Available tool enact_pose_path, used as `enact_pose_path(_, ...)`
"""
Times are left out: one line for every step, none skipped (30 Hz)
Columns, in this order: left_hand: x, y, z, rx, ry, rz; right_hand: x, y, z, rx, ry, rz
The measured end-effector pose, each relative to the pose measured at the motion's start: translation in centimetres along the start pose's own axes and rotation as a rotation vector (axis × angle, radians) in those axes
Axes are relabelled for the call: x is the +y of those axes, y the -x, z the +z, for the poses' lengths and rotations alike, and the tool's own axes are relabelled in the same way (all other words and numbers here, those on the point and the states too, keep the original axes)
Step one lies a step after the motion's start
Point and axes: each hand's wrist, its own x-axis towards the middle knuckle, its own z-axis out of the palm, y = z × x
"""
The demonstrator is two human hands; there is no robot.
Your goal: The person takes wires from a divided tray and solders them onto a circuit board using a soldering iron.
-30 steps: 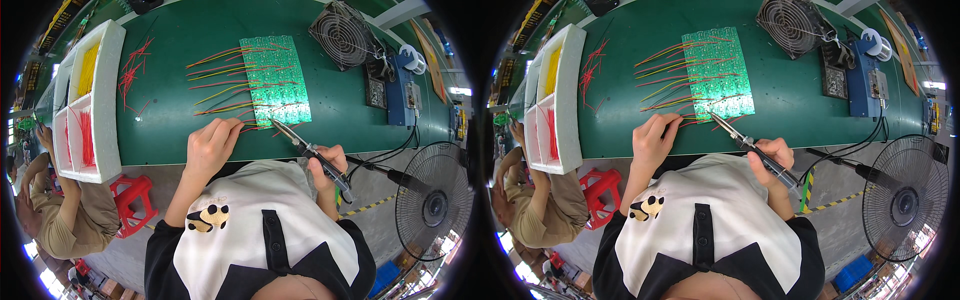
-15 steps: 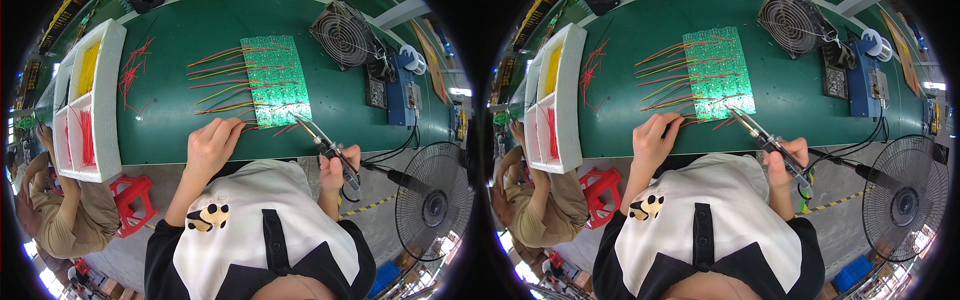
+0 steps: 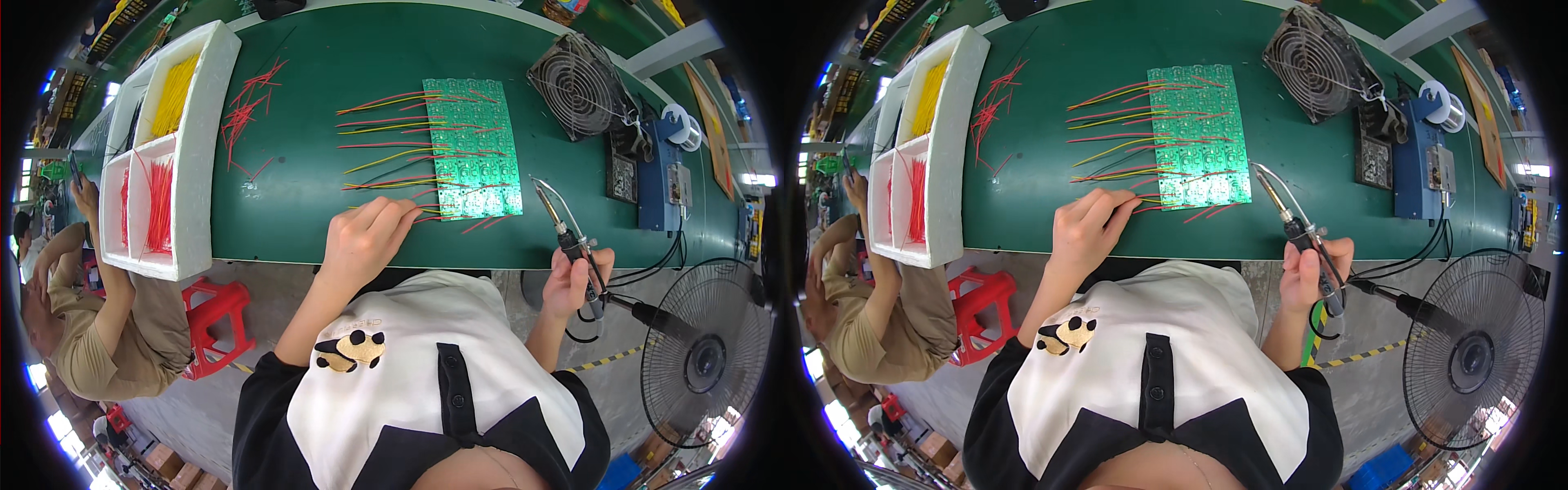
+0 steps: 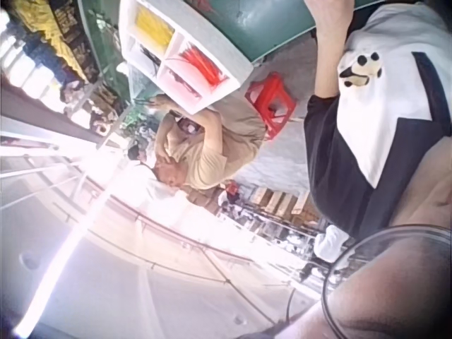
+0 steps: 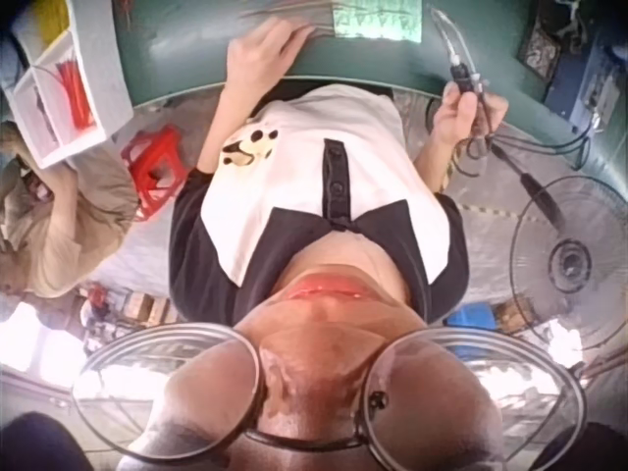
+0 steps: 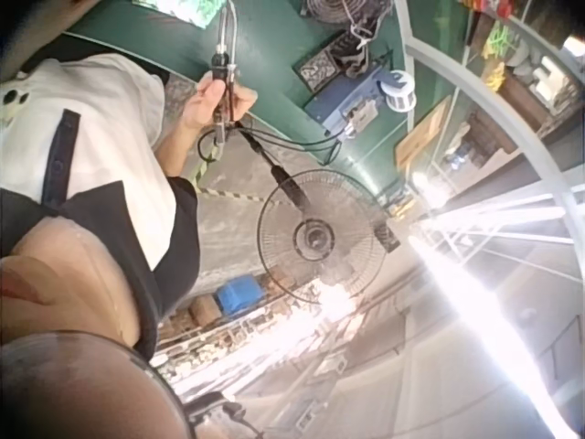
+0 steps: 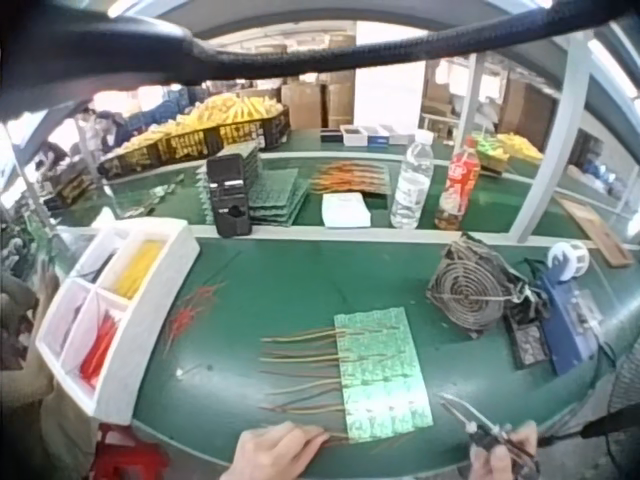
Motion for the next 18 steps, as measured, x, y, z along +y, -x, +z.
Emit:
enact_pose_path(0.00, -0.03, -0.05, 0.001, -0.009, 0.012, 0.10, 0.04, 0.03, -0.026, -0.004, -0.003)
enact_pose_path(-0.02, 0.01, -0.05, 0.000, -0.008, 0.012, 0.13, 0.09, 0.03, -0.024, -0.003, -0.003)
enact_pose_path(-0.05, 0.07, -0.03, -0.005, -0.024, 0.021, 0.14, 0.15, 0.01, -0.039, -0.002, 0.005)
enact_pose_path(-0.12, 0.05, -0.02, -0.010, -0.039, 0.030, 0.15, 0.16, 0.04, -0.052, -0.002, 0.011)
enact_pose_path(-0.14, 0.02, -0.04, -0.012, -0.038, 0.032, 0.11, 0.13, 0.13, -0.053, -0.001, 0.014)
enact_pose_path(-0.13, 0.00, -0.06, -0.014, -0.037, 0.039, 0.11, 0.14, 0.14, -0.051, 0.000, 0.013)
enact_pose_path(-0.13, -0.01, -0.05, -0.016, -0.036, 0.046, 0.11, 0.18, 0.12, -0.043, 0.003, 0.016)
enact_pose_path(-0.14, -0.05, -0.07, -0.018, -0.034, 0.048, 0.12, 0.21, 0.11, -0.035, 0.006, 0.019)
enact_pose_path(-0.16, -0.11, -0.11, -0.019, -0.042, 0.056, 0.15, 0.24, 0.12, -0.032, 0.008, 0.018)
enact_pose_path(-0.14, -0.08, -0.15, -0.020, -0.052, 0.062, 0.16, 0.28, 0.14, -0.016, -0.016, 0.031)
enact_pose_path(-0.19, -0.04, -0.12, -0.020, -0.050, 0.062, 0.18, 0.30, 0.17, 0.000, -0.039, 0.043)
enact_pose_path(-0.27, 0.02, -0.07, 0.000, -0.059, 0.078, 0.21, 0.30, 0.23, -0.001, -0.038, 0.043)
enact_pose_path(-0.33, 0.02, 0.03, 0.018, -0.067, 0.095, 0.29, 0.30, 0.23, -0.003, -0.041, 0.038)
enact_pose_path(-0.36, 0.01, 0.09, 0.016, -0.065, 0.096, 0.32, 0.29, 0.21, -0.005, -0.043, 0.034)
enact_pose_path(-0.38, -0.01, 0.14, 0.025, -0.058, 0.100, 0.31, 0.29, 0.16, -0.003, -0.042, 0.034)
enact_pose_path(-0.42, 0.02, 0.13, 0.035, -0.052, 0.103, 0.32, 0.29, 0.17, 0.006, -0.041, 0.034)
enact_pose_path(-0.42, 0.05, 0.14, 0.035, -0.052, 0.104, 0.33, 0.29, 0.18, 0.016, -0.041, 0.034)
enact_pose_path(-0.39, 0.08, 0.15, 0.039, -0.046, 0.091, 0.39, 0.29, 0.18, 0.017, -0.041, 0.034)
